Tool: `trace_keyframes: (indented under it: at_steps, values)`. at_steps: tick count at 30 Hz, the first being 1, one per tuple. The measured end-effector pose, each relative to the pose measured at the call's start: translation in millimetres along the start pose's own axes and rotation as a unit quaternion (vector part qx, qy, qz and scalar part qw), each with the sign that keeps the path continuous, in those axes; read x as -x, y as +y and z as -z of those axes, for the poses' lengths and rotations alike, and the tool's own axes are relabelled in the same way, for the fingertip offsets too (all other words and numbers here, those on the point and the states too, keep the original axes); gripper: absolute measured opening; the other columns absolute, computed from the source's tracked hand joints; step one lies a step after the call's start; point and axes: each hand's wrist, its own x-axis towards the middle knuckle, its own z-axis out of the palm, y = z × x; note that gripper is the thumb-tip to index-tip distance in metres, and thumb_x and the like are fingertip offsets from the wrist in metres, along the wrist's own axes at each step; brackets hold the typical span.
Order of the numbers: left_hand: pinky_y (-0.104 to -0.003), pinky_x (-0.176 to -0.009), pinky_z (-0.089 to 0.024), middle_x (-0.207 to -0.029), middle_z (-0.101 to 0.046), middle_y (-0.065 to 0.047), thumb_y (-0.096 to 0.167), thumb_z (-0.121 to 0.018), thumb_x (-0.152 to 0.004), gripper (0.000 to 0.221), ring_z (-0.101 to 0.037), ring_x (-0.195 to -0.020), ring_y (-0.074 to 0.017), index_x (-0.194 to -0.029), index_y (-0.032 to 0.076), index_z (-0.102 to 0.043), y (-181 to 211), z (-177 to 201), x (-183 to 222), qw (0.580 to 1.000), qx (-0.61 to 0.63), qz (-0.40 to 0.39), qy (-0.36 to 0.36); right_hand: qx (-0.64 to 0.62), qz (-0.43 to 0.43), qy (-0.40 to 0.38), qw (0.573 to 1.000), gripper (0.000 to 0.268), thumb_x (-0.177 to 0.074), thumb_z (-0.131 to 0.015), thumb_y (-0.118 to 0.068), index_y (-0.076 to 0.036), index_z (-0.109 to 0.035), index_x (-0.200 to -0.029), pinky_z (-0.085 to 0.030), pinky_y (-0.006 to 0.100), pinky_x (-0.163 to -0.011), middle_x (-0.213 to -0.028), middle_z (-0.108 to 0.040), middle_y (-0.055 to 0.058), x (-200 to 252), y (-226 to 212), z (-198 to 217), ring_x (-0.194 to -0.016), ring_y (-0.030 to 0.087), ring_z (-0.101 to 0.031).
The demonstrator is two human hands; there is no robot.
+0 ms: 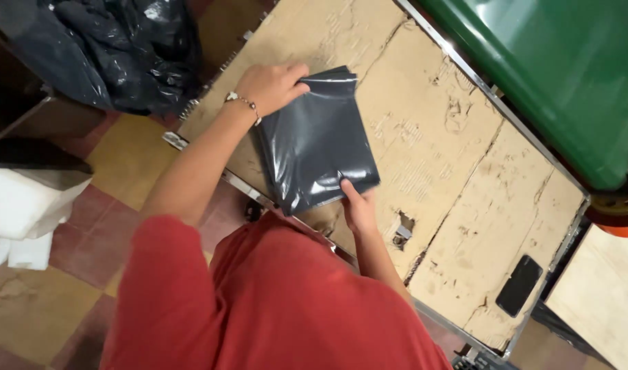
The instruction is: Folding and stacking plastic bags coming off a production line
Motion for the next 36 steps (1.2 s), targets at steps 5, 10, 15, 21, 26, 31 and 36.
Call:
trace_keyframes:
  at_steps: [5,10,15,21,26,31,36]
  values:
    - [-0.042,-0.058,-0.054,-0.095,-0.072,0.002,0.051,-0.059,-0.103,0.027,-0.071,-0.074,-0.0264,-0.108,0.024,-0.059,-45.1,-67.6,2.1,0.999,0.016,0.034,0.002,0.112,-0.062,0.131,0.983,0.026,-0.090,-0.079,-0.014,-0.004,-0.069,-0.112,-0.058,0.035,-0.060,-0.095,-0.071,0.008,-21.0,31.6,-24.2,-0.077,0.019,-0.070]
    - [-0.047,-0.075,-0.061,-0.097,-0.074,0.000,0.051,-0.058,-0.100,0.027,-0.076,-0.085,-0.0291,-0.118,0.030,-0.058,-49.4,-84.8,-0.5,0.999,0.025,0.041,0.020,0.116,-0.039,0.168,0.978,0.031,-0.093,-0.078,-0.011,0.000,-0.065,-0.119,-0.064,0.041,-0.068,-0.098,-0.066,0.009,-14.5,35.7,-30.7,-0.083,0.021,-0.070]
    - [-0.042,-0.076,-0.058,-0.096,-0.063,0.004,0.048,-0.070,-0.094,0.033,-0.068,-0.093,-0.0207,-0.115,0.025,-0.058,-43.3,-118.5,-5.2,0.990,-0.064,0.081,0.100,0.190,0.036,0.176,0.965,0.040,-0.092,-0.073,-0.005,-0.005,-0.051,-0.126,-0.065,0.029,-0.053,-0.097,-0.064,0.006,-20.1,20.9,-13.9,-0.072,0.017,-0.071]
    - [-0.047,-0.088,-0.052,-0.126,-0.055,-0.004,0.047,-0.074,-0.089,0.067,-0.050,-0.120,-0.0260,-0.142,0.015,-0.050,12.9,-80.5,13.0,0.990,-0.046,0.115,0.070,0.427,0.157,0.140,0.880,0.102,-0.085,-0.076,0.005,0.000,-0.009,-0.163,-0.059,0.033,-0.075,-0.135,-0.042,0.023,6.9,7.5,-45.5,-0.101,0.029,-0.061]
    - [-0.043,-0.079,-0.055,-0.118,-0.054,-0.002,0.040,-0.074,-0.089,0.059,-0.051,-0.114,-0.0243,-0.138,0.013,-0.053,7.9,-89.8,0.7,0.991,-0.049,0.087,0.090,0.380,0.150,0.137,0.902,0.100,-0.086,-0.071,0.011,-0.005,-0.010,-0.165,-0.059,0.050,-0.093,-0.144,-0.038,0.030,-0.5,20.5,-38.7,-0.121,0.046,-0.059]
    - [-0.040,-0.074,-0.053,-0.108,-0.053,0.000,0.039,-0.074,-0.089,0.055,-0.052,-0.109,-0.0225,-0.134,0.016,-0.055,4.4,-99.0,-2.5,0.988,-0.085,0.056,0.117,0.411,0.161,0.160,0.883,0.100,-0.084,-0.073,0.008,-0.007,-0.016,-0.165,-0.059,0.045,-0.087,-0.135,-0.046,0.028,1.4,21.6,-39.3,-0.111,0.040,-0.062]
    - [-0.048,-0.083,-0.053,-0.117,-0.055,-0.005,0.050,-0.069,-0.091,0.065,-0.050,-0.115,-0.0268,-0.140,0.010,-0.052,8.4,-86.7,-8.0,0.997,-0.029,0.066,0.039,0.744,0.471,-0.151,0.450,0.074,-0.073,-0.080,-0.056,-0.024,-0.064,-0.139,-0.037,0.065,-0.112,-0.144,-0.055,0.020,-20.4,52.1,-58.3,-0.135,0.044,-0.051]
